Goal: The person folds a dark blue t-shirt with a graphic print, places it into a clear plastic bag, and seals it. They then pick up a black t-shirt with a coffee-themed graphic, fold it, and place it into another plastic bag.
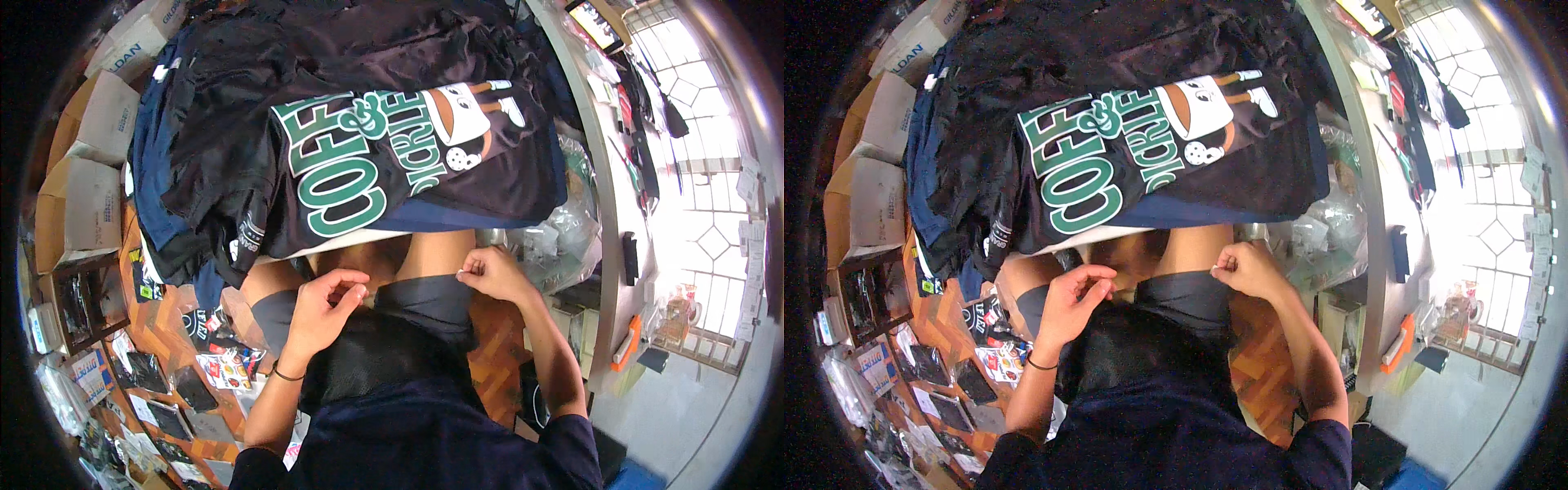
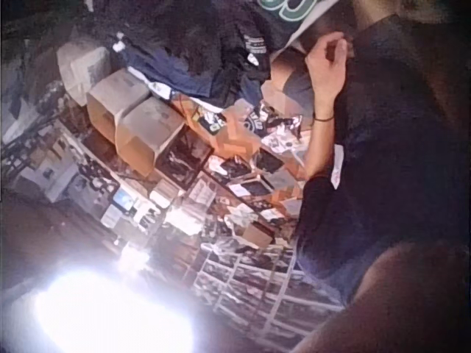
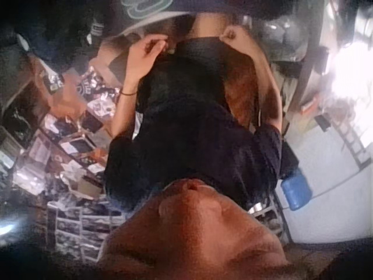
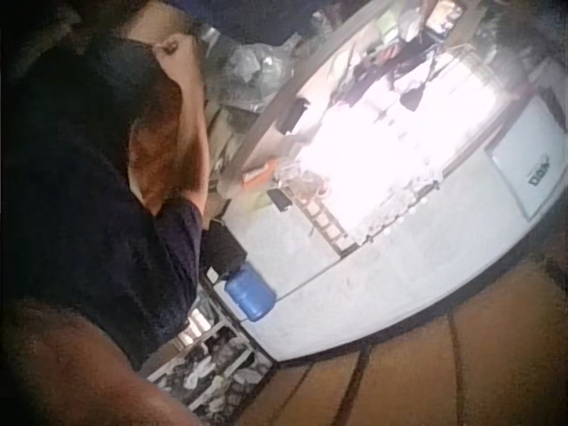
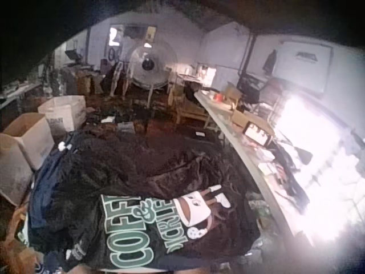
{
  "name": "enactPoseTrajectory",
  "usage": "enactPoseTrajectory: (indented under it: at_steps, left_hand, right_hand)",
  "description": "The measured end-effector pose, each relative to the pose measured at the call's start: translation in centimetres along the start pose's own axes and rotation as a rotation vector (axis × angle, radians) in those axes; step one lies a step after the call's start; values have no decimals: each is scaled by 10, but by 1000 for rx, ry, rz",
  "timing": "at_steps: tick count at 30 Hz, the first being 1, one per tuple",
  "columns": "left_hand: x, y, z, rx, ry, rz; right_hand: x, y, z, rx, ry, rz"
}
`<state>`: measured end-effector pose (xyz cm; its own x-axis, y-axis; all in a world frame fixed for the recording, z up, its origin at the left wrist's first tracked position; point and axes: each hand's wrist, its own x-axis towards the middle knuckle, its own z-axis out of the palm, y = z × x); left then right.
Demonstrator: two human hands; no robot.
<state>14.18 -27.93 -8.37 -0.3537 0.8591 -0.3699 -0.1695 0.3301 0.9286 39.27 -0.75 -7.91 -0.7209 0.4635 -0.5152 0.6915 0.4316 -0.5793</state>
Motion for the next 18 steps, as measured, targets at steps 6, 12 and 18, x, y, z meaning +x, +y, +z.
enactPoseTrajectory:
  at_steps: [6,12,18]
  left_hand:
    - [-2,3,-5,136,18,32]
    - [-34,53,-18,232,45,193]
    - [-69,102,-84,205,511,357]
  right_hand:
    - [-6,-29,-6,-394,105,72]
    - [-37,-49,-49,-180,-55,-88]
    - [-5,-76,-154,256,372,-307]
